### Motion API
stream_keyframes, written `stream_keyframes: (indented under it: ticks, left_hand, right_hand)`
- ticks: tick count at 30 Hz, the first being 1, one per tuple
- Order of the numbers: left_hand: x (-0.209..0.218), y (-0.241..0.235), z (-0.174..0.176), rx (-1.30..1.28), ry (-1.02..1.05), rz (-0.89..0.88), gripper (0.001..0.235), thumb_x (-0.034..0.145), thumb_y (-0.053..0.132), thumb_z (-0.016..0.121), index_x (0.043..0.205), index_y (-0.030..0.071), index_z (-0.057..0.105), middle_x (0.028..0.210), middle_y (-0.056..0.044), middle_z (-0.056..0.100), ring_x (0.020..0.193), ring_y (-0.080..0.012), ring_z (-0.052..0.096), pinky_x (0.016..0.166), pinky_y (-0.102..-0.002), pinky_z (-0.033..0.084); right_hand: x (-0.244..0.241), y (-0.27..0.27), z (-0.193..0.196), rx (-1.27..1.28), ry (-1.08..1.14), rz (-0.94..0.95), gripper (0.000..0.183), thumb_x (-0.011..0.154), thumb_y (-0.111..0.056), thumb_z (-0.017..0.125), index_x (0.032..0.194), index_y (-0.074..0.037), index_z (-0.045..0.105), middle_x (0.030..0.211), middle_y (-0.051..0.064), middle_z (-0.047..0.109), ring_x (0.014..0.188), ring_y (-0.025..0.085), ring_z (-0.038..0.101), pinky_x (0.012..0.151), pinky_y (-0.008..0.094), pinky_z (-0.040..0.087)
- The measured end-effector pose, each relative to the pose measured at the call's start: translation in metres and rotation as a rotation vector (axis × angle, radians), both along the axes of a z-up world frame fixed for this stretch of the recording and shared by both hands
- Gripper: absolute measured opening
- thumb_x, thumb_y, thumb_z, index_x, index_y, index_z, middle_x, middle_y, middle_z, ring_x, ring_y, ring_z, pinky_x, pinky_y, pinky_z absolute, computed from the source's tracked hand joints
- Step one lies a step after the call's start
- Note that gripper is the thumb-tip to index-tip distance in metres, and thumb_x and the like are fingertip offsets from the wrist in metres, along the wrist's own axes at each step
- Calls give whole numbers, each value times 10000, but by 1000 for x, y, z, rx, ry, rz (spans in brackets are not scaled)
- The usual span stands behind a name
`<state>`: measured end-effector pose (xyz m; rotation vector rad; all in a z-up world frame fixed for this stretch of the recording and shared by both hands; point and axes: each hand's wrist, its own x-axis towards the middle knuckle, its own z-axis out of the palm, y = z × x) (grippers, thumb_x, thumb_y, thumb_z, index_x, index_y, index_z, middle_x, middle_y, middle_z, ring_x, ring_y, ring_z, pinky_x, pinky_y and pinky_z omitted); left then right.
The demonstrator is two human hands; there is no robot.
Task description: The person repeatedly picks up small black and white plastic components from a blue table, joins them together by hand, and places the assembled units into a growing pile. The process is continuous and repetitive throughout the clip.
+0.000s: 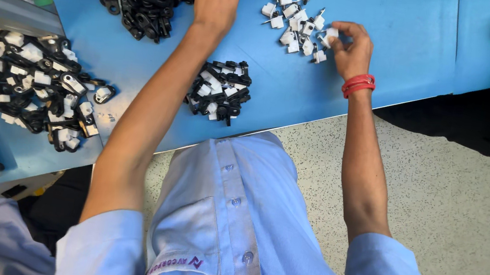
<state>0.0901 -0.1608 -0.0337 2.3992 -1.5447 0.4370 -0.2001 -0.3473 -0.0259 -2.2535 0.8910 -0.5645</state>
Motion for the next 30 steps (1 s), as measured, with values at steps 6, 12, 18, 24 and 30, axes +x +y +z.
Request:
stream_keyframes:
  ticks: [6,12,18,24,30]
  left_hand:
    - [-62,106,60,-652,1562,-39,350,974,44,697,1320,40,649,1234,-106,663,1008,-165,697,915,-298,583]
    - [-103,197,87,-823,1893,-26,434,1000,-3,658,1429,-11,588,1353,-102,643,1019,-127,608,925,-299,503]
    - [-133,214,74,-967,1968,25,322,1081,75,584,1397,15,574,1286,-124,664,1170,-180,669,1030,-333,542]
    - [-155,183,71,-1051,2280,172,343,1059,159,554,1375,30,594,1280,-173,694,1107,-258,717,989,-404,598]
    - [-185,161,77,-1008,2169,105,343,1027,51,613,1369,31,584,1262,-172,700,1137,-235,703,1006,-385,585]
  right_hand:
    - [4,28,-47,190,-119,-190,455,844,19,823,1272,-54,685,1190,119,705,969,179,669,808,302,587]
    - [-15,67,-32,336,-252,-371,315,946,-46,808,1236,-81,693,1209,96,719,1004,133,726,814,298,630]
    - [-5,114,2,53,36,-252,341,750,-81,927,1007,-25,709,1064,121,681,798,168,672,666,326,592]
    - [-2,125,56,215,72,15,269,848,5,879,1010,-23,667,1050,84,695,900,155,699,736,295,597]
    - [-2,165,126,598,-262,418,266,851,134,774,1061,42,638,1273,136,566,1106,163,685,921,308,650]
